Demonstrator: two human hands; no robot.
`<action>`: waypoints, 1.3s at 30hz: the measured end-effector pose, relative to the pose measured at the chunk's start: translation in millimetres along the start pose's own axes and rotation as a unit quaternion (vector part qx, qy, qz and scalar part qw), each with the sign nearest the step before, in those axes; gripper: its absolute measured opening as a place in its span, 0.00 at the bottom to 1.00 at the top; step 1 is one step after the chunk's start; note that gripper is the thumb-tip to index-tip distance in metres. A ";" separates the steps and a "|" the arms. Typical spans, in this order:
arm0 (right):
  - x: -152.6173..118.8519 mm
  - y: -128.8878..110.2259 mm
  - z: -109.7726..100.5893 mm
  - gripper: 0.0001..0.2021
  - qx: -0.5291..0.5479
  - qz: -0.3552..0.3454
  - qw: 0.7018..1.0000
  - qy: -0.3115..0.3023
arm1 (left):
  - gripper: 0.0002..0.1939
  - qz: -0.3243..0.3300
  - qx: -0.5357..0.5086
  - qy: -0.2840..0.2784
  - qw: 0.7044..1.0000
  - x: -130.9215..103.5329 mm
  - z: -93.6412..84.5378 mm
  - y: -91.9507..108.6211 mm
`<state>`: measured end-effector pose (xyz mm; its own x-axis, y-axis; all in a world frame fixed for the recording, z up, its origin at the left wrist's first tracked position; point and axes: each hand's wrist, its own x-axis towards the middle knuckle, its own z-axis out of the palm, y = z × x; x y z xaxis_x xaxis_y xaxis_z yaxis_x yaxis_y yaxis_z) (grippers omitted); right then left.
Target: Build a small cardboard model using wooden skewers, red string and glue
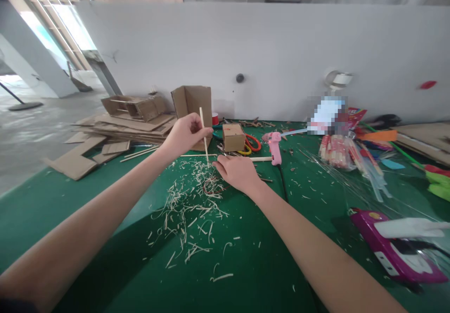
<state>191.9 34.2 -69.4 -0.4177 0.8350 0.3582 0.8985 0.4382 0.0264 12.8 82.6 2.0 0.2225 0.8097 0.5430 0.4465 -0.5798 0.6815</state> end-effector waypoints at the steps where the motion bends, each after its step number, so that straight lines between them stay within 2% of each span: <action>1: 0.4 0.3 -1.8 0.20 0.023 0.019 1.000 0.004 | 0.13 -0.013 -0.027 0.003 1.000 1.5 -3.5 -0.5; 4: 5.3 1.9 -2.5 0.19 0.123 0.071 0.990 0.006 | 0.06 -0.044 -0.125 0.025 0.991 7.7 -18.6 -0.6; 9: 19.2 1.5 6.2 0.32 0.311 0.113 0.944 -0.006 | 0.05 -0.088 -0.207 0.063 0.972 14.1 -37.9 1.0; 13: 24.2 -8.4 -0.4 0.30 0.429 0.095 0.898 0.016 | 0.08 -0.137 -0.273 0.046 0.951 11.7 -31.6 -0.5; 15: 24.3 -13.9 -7.8 0.25 0.506 0.096 0.857 0.013 | 0.07 -0.149 -0.303 0.037 0.940 9.4 -24.6 -0.6; 17: 23.7 -16.9 -14.7 0.17 0.537 0.107 0.836 0.024 | 0.07 -0.163 -0.321 0.041 0.932 7.4 -18.6 0.5; 20: 21.5 -15.2 -21.8 0.09 0.512 0.131 0.846 0.068 | 0.08 -0.174 -0.336 0.064 0.923 6.9 -15.5 2.7; 26: 17.8 -7.0 -25.8 0.11 0.500 0.141 0.852 0.060 | 0.08 -0.132 -0.340 0.136 0.921 13.2 -29.0 2.4; 29: 19.0 -7.8 -24.9 0.10 0.521 0.147 0.839 0.059 | 0.08 -0.139 -0.333 0.144 0.922 15.2 -32.8 3.4; 32: 19.5 -7.5 -24.2 0.09 0.564 0.152 0.811 0.020 | 0.08 -0.140 -0.336 0.153 0.919 16.0 -32.7 4.1; 33: 19.0 -6.5 -24.3 0.09 0.568 0.146 0.810 0.004 | 0.07 -0.137 -0.339 0.161 0.917 16.3 -33.1 3.8; 35: 17.1 -3.9 -25.3 0.10 0.540 0.123 0.833 -0.016 | 0.06 -0.130 -0.341 0.183 0.913 17.2 -35.9 2.3; 37: 14.9 -1.4 -27.1 0.12 0.481 0.101 0.871 -0.014 | 0.06 -0.127 -0.337 0.198 0.911 17.9 -40.9 0.4; 39: 13.5 -0.3 -28.9 0.17 0.430 0.098 0.898 0.008 | 0.05 -0.129 -0.333 0.182 0.916 17.9 -45.9 -0.6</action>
<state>189.9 35.8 -37.6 -0.2551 0.9223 0.2904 0.5156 0.3838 -0.7660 -23.2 93.3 33.8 -0.1748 0.9140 0.3660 -0.2119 -0.3980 0.8926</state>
